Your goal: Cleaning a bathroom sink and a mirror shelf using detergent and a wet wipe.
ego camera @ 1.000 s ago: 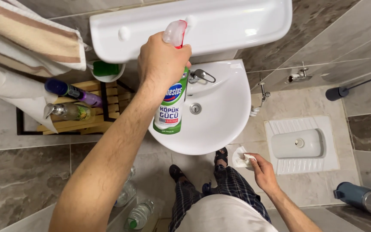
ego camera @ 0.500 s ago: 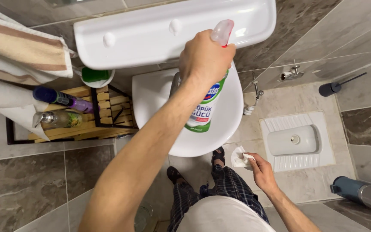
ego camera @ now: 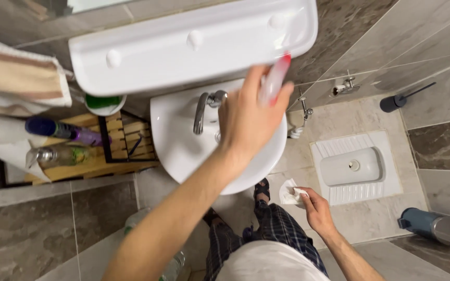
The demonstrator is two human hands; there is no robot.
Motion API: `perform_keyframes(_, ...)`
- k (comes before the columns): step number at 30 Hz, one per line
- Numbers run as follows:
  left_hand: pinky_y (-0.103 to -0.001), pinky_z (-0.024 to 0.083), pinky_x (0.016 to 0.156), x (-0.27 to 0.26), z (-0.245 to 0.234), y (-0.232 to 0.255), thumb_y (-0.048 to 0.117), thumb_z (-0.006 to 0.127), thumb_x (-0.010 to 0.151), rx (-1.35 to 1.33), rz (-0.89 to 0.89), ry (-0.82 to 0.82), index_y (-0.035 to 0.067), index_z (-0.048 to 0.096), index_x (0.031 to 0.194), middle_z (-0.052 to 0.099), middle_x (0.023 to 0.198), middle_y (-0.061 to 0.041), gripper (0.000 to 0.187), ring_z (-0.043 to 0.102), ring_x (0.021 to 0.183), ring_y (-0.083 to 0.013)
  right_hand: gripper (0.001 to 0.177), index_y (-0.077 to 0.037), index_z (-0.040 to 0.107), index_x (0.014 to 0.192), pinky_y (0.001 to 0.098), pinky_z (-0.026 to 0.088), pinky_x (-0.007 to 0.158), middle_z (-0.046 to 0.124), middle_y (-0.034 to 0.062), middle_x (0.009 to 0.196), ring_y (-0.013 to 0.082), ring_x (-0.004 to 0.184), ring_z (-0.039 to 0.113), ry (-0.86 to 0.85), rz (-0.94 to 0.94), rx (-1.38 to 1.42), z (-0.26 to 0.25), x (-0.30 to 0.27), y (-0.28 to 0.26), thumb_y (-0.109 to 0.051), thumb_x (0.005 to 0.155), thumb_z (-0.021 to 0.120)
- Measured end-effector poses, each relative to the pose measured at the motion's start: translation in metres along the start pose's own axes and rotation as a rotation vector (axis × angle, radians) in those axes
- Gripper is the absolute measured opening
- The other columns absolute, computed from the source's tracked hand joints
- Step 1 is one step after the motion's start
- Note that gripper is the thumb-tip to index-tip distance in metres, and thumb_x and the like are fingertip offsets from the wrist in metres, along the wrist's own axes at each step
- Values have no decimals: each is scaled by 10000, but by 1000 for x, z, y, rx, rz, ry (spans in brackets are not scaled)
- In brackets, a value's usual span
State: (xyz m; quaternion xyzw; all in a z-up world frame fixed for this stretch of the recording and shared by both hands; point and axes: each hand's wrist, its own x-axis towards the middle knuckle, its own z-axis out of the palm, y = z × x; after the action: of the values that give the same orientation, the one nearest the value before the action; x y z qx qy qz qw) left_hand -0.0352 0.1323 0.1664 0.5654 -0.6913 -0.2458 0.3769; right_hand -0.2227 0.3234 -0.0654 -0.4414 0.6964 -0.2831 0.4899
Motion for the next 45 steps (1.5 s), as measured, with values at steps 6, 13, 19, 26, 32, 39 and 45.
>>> perform_keyframes(6, -271, 400, 360, -30, 40, -42, 96, 646, 731, -102, 108, 116, 23, 542, 813, 571, 553, -52, 151, 500, 392, -160, 265, -38, 623, 1025, 248, 457, 677, 651, 60, 834, 143, 716, 557, 61, 30, 4, -13, 4, 8, -133, 871, 429)
perform_keyframes(13, -311, 428, 693, -4, 128, -109, 326, 634, 766, 113, 39, 62, 74, 641, 892, 604, 857, -55, 282, 528, 797, -201, 268, -28, 623, 1026, 238, 426, 659, 653, 50, 815, 140, 688, 528, 145, 91, -11, -32, -3, 15, -138, 864, 439)
perform_keyframes(19, -306, 507, 727, 43, 145, -123, 360, 635, 758, 16, -199, -8, 71, 559, 1060, 646, 939, -37, 424, 605, 842, -180, 272, -19, 619, 1040, 234, 419, 737, 678, 47, 915, 144, 781, 562, 211, 141, 8, -45, -10, 30, -128, 873, 435)
perform_keyframes(26, -255, 536, 611, 58, 138, -135, 198, 664, 747, -306, -245, 1, 12, 564, 942, 625, 760, -63, 287, 590, 613, -156, 271, -16, 625, 1040, 242, 429, 705, 676, 68, 904, 148, 758, 559, 231, 178, 57, -48, -9, 39, -136, 876, 445)
perform_keyframes(32, -262, 531, 620, 59, 140, -141, 198, 675, 738, -269, -254, -14, 0, 567, 946, 630, 776, -75, 307, 599, 627, -169, 274, -40, 633, 1042, 246, 427, 730, 677, 52, 893, 147, 775, 565, 237, 214, -17, -51, -3, 33, -146, 874, 443)
perform_keyframes(39, -273, 522, 635, 57, 138, -146, 199, 692, 723, -205, -262, -35, -17, 572, 953, 639, 798, -91, 337, 612, 648, -190, 270, -12, 614, 1048, 249, 447, 734, 677, 80, 942, 159, 801, 587, 228, 180, 49, -50, 1, 30, -126, 877, 439)
perform_keyframes(45, -282, 516, 646, 56, 133, -148, 200, 705, 712, -153, -262, -45, -31, 575, 959, 646, 817, -105, 361, 623, 665, -206, 268, -20, 616, 1047, 246, 422, 729, 665, 73, 930, 155, 792, 558, 220, 149, 65, -49, 5, 26, -117, 876, 435)
